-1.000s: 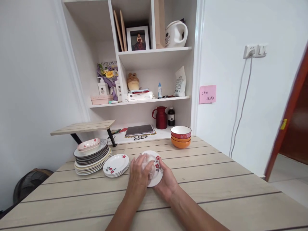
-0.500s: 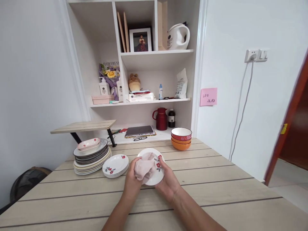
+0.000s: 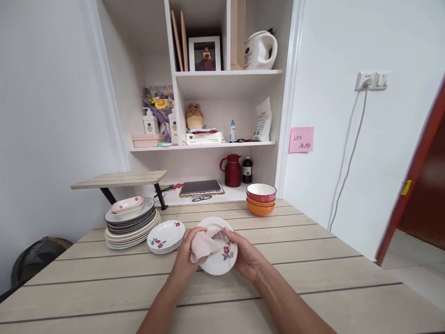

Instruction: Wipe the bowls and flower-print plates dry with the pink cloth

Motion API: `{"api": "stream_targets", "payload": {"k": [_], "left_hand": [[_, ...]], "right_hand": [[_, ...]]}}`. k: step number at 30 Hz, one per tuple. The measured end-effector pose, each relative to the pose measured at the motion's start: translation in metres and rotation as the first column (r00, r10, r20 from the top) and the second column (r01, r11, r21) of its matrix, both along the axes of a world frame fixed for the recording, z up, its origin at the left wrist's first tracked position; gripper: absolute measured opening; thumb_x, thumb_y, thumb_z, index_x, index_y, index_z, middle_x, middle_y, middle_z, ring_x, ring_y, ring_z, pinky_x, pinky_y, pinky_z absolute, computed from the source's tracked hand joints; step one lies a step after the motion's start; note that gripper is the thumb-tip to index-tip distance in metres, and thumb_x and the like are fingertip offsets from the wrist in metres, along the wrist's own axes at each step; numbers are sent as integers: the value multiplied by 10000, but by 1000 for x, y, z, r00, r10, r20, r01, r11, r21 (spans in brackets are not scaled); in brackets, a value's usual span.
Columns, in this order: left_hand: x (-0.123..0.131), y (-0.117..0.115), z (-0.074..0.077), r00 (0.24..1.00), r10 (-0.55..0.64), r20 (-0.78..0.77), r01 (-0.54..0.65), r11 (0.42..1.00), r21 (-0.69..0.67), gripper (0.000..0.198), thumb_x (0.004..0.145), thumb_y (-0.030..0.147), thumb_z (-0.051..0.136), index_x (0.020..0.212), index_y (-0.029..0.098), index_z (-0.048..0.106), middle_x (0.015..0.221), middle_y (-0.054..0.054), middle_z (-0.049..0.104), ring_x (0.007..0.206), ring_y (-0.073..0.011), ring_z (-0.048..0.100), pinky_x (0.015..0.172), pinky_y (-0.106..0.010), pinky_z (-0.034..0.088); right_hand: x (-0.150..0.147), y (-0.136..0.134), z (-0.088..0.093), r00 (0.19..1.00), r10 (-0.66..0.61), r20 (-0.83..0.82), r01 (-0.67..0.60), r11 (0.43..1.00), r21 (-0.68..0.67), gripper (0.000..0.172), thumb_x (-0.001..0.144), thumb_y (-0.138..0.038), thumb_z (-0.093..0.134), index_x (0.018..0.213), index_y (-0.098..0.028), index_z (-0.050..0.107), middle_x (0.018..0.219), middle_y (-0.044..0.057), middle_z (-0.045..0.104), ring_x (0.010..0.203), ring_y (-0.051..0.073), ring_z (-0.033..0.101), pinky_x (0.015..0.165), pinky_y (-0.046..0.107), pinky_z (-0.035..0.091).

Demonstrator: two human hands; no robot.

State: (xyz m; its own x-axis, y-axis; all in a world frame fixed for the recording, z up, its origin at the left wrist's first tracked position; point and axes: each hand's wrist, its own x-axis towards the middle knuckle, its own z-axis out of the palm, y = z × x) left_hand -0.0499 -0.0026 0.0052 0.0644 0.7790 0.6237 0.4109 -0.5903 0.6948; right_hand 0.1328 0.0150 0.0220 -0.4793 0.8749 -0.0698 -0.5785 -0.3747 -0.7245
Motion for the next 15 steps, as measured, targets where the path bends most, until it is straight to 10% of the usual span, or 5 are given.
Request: {"api": "stream_targets", "payload": {"k": [15], "left_hand": [[9, 5, -22, 938, 212, -273, -204, 977, 57, 830, 735, 306, 713, 1455, 299, 301, 1532, -144, 205, 1435, -359, 220, 1138, -577, 228]], "right_hand": [[-23, 0, -13, 957, -86, -277, 65, 994, -84, 336, 881, -347, 647, 1161, -163, 621, 979, 69, 748, 854, 213, 685, 841, 369, 522]]}}
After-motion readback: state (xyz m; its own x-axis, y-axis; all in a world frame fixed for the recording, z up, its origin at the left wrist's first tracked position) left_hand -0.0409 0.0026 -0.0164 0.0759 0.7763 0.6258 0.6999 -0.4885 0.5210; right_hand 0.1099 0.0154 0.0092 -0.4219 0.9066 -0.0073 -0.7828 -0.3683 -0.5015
